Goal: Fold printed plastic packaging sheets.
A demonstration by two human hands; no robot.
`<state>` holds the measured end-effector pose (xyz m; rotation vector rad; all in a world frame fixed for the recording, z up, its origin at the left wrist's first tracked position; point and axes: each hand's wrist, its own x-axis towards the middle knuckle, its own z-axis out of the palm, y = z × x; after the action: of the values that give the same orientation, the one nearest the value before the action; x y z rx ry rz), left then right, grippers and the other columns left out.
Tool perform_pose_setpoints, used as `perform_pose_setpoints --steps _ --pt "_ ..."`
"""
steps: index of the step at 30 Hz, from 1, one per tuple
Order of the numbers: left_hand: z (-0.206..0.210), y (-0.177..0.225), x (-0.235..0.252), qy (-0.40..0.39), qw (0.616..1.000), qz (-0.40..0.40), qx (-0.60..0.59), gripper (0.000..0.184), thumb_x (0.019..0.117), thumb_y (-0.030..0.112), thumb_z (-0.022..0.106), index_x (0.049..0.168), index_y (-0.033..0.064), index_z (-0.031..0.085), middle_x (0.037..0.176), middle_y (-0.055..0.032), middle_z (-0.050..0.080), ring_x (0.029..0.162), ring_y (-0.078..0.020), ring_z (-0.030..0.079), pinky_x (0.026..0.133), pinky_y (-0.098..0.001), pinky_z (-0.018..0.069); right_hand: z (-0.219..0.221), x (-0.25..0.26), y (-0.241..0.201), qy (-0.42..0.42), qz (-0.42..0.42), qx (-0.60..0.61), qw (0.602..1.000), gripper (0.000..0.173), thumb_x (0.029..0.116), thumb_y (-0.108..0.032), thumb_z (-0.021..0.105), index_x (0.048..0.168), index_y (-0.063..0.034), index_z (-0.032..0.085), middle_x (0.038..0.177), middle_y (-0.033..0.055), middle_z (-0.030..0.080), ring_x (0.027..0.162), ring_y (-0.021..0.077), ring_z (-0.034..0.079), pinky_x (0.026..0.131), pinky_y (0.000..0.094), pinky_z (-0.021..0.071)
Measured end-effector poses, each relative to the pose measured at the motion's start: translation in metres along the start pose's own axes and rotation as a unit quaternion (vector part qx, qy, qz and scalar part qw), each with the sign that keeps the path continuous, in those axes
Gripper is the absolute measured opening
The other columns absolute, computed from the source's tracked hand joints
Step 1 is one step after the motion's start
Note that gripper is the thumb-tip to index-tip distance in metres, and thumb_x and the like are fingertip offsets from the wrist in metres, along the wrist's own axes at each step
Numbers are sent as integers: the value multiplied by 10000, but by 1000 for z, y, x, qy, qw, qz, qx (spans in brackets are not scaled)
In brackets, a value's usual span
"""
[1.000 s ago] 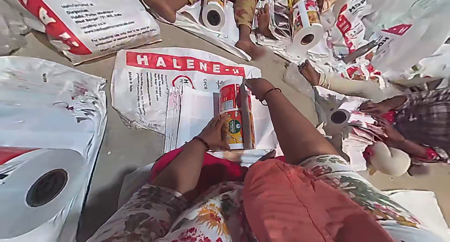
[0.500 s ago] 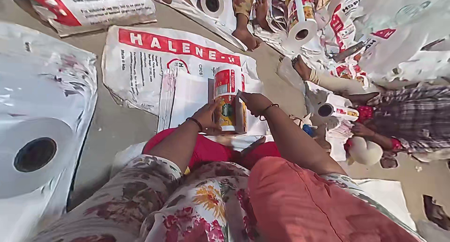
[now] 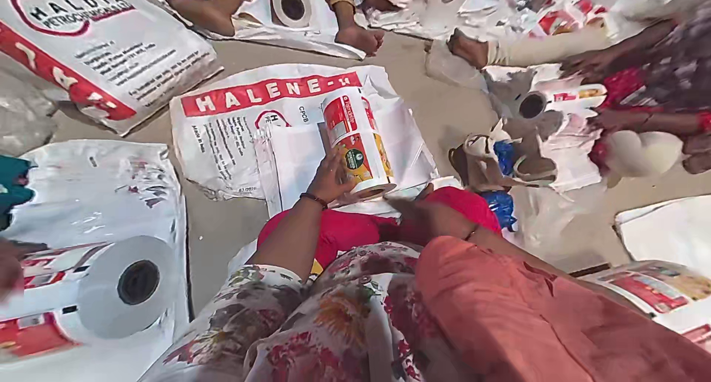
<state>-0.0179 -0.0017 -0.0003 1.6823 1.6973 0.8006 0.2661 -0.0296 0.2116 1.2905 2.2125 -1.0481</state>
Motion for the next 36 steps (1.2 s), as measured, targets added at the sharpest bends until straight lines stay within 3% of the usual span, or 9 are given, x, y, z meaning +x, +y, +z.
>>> perform_pose_setpoints --steps 1,2,3,5,7,13,20,27,36 --pt "-2 3 0 16 999 23 18 858 933 410 723 1610 61 326 1697 -183 233 1569 -368 225 1262 -538 243 19 26 43 96 -25 128 987 464 1089 -172 493 1549 -123 456 1101 146 717 841 224 677 768 399 555" --pt "-1 7 5 28 998 53 37 732 981 388 644 1577 49 387 1681 -168 287 1574 -353 218 1271 -529 228 30 44 71 151 -38 270 950 481 1081 -130 479 1559 -130 429 972 108 705 601 161 595 536 325 515" --pt "1 10 11 26 995 81 60 635 1016 357 570 1557 55 430 1667 -151 329 1579 -342 209 1277 -525 214 36 55 86 173 -52 407 895 507 1078 -118 433 1581 -149 379 935 80 691 498 103 514 429 258 444" --pt "4 20 26 -10 982 137 130 502 1063 319 456 1502 84 516 1627 -121 415 1573 -354 227 1273 -546 210 42 71 104 192 -59 595 778 523 1081 -129 364 1599 -186 326 930 61 677 473 54 475 402 195 398" --pt "0 34 44 -49 962 182 199 439 1066 302 423 1430 138 606 1588 -85 477 1546 -354 291 1252 -571 238 42 86 112 212 -36 662 718 493 1091 -145 345 1581 -197 350 911 49 674 483 46 480 413 180 390" --pt "-13 60 89 -125 898 250 340 412 1031 438 499 1170 114 712 1480 -126 549 1506 -378 343 1192 -600 323 37 100 119 145 -51 662 733 524 1076 -134 393 1587 -248 360 920 45 672 488 52 477 422 185 395" --pt "3 48 91 -28 912 257 320 538 1007 561 469 845 105 703 1212 -130 651 1336 -378 497 1140 -627 334 38 104 128 88 -108 661 737 517 1074 -119 417 1579 -225 397 989 90 700 469 68 492 404 200 415" --pt "13 45 70 9 922 254 294 599 1034 553 385 786 102 689 1086 -120 689 1234 -391 549 1113 -648 298 38 109 128 70 -128 658 739 542 1058 -108 421 1589 -207 375 994 93 697 462 70 490 406 204 429" --pt "15 53 66 30 914 219 341 634 1051 542 388 723 84 679 821 -101 691 1046 -368 630 1000 -614 393 36 106 122 87 -88 645 754 521 1073 -122 424 1582 -230 393 983 92 704 472 74 505 409 202 426"
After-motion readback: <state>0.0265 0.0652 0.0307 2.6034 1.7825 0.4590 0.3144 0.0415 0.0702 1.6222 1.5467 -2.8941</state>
